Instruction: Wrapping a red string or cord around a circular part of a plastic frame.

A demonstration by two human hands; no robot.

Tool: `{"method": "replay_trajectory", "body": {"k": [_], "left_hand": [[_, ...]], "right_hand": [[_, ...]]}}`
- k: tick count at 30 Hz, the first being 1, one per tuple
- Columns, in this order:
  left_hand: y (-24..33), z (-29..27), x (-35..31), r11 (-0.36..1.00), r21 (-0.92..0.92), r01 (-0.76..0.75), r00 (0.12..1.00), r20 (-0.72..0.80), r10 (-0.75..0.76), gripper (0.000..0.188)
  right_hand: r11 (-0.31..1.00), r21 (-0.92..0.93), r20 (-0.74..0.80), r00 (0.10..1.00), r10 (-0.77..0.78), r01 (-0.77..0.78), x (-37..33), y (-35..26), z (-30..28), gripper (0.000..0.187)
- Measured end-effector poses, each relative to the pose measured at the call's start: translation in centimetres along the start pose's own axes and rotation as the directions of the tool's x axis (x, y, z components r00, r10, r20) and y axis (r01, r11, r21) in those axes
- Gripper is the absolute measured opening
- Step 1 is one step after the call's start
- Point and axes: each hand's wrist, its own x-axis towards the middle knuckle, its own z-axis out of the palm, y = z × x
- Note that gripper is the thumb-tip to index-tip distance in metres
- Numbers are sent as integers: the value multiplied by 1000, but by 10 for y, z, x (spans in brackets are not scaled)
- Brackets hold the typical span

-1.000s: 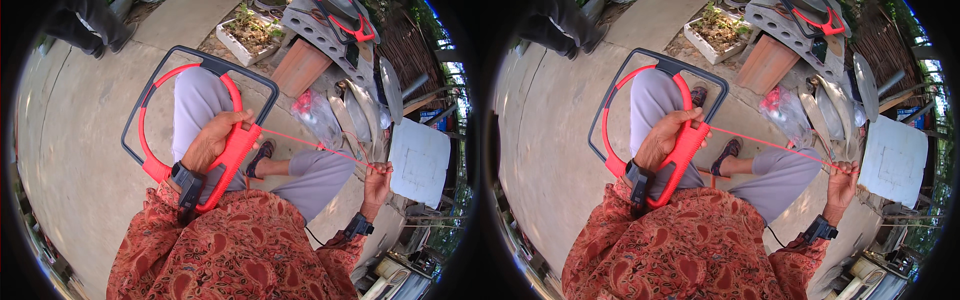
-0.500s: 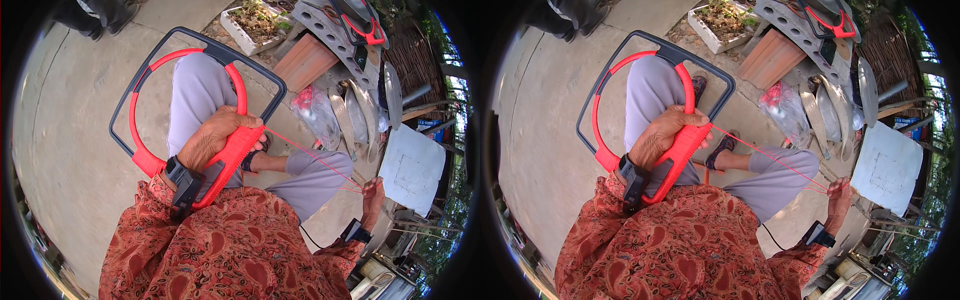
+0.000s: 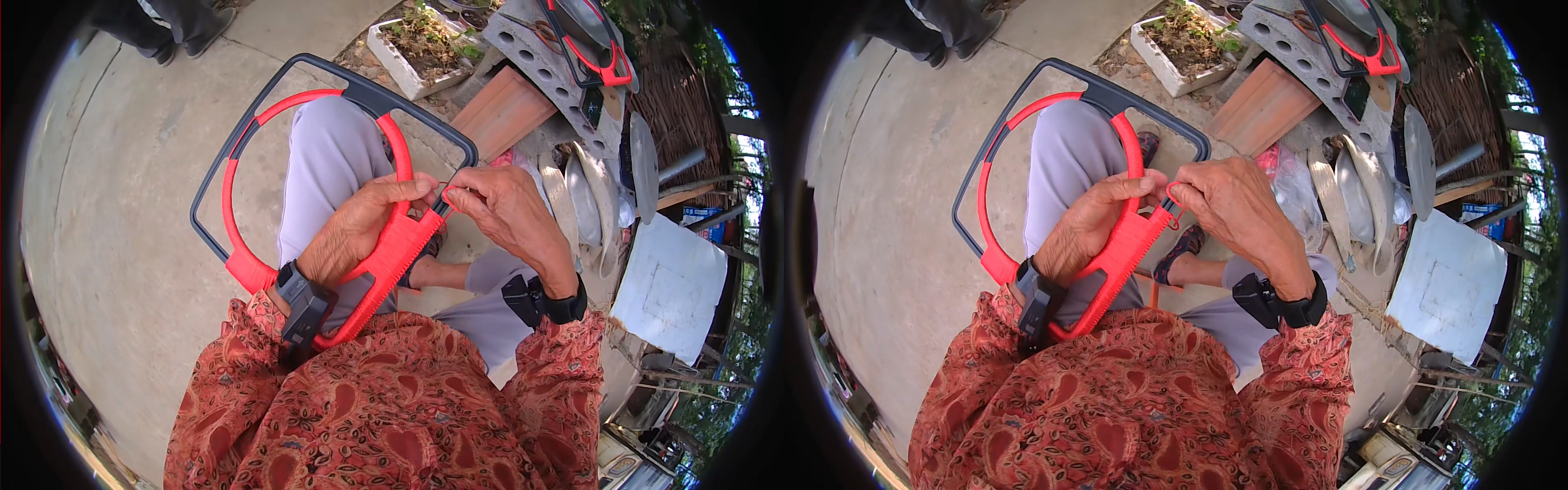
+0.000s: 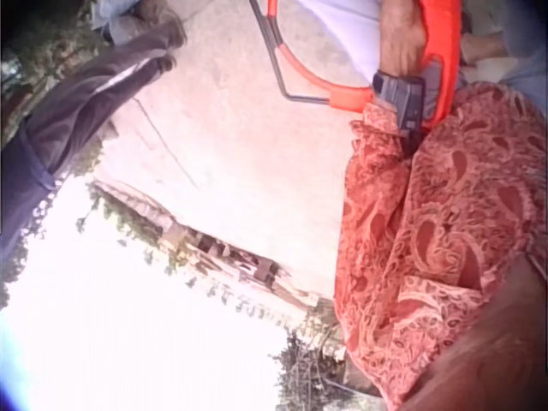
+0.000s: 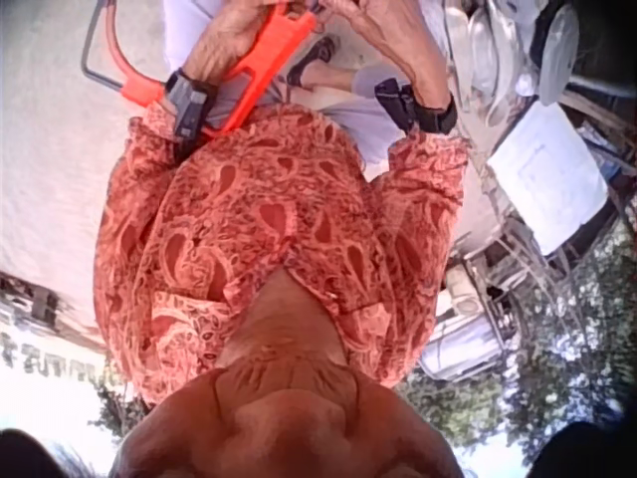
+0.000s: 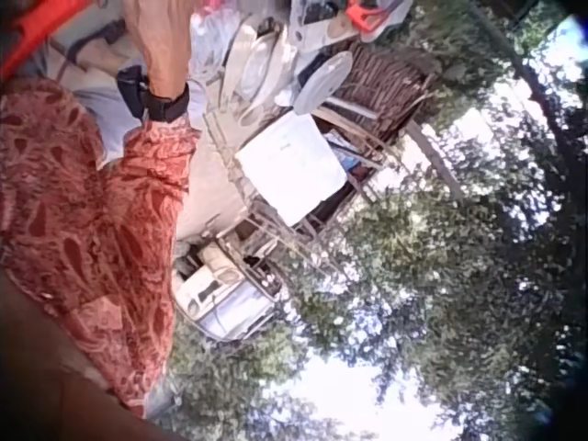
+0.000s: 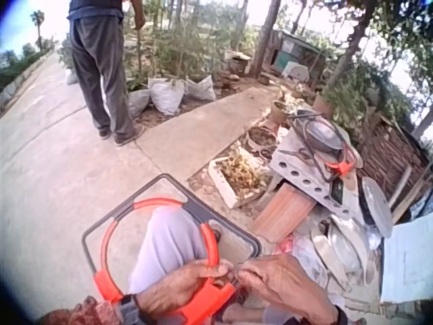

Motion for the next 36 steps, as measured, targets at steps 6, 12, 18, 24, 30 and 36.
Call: {"method": "replay_trajectory", "body": {"k": [6, 12, 18, 24, 30, 36], "left_hand": [[-1, 1, 0, 996, -82, 26, 999, -26, -28, 21], [-7, -4, 9, 999, -38, -17, 995, -104, 13, 13], [-8, 0, 11, 997, 36, 65, 954, -296, -51, 10], [-11, 7, 10, 962, 271, -41, 924, -357, 140, 7], [-8, 11, 9, 933, 353, -73, 912, -355, 205, 5], [-7, 8, 12, 898, 440, -32, 915, -349, 203, 6]], "right_hand": [[968, -211, -9, 990, -144, 139, 22, 1, 13, 19], [926, -345, -49, 982, -183, 155, 19, 0, 22, 16], [961, 198, 66, 981, 183, -193, 15, 7, -3, 11], [953, 298, -52, 997, -48, 61, -26, 52, 6, 13], [998, -18, -265, 963, -55, 52, -23, 61, 68, 12], [546, 838, -121, 971, 207, -12, -12, 61, 104, 21]]}}
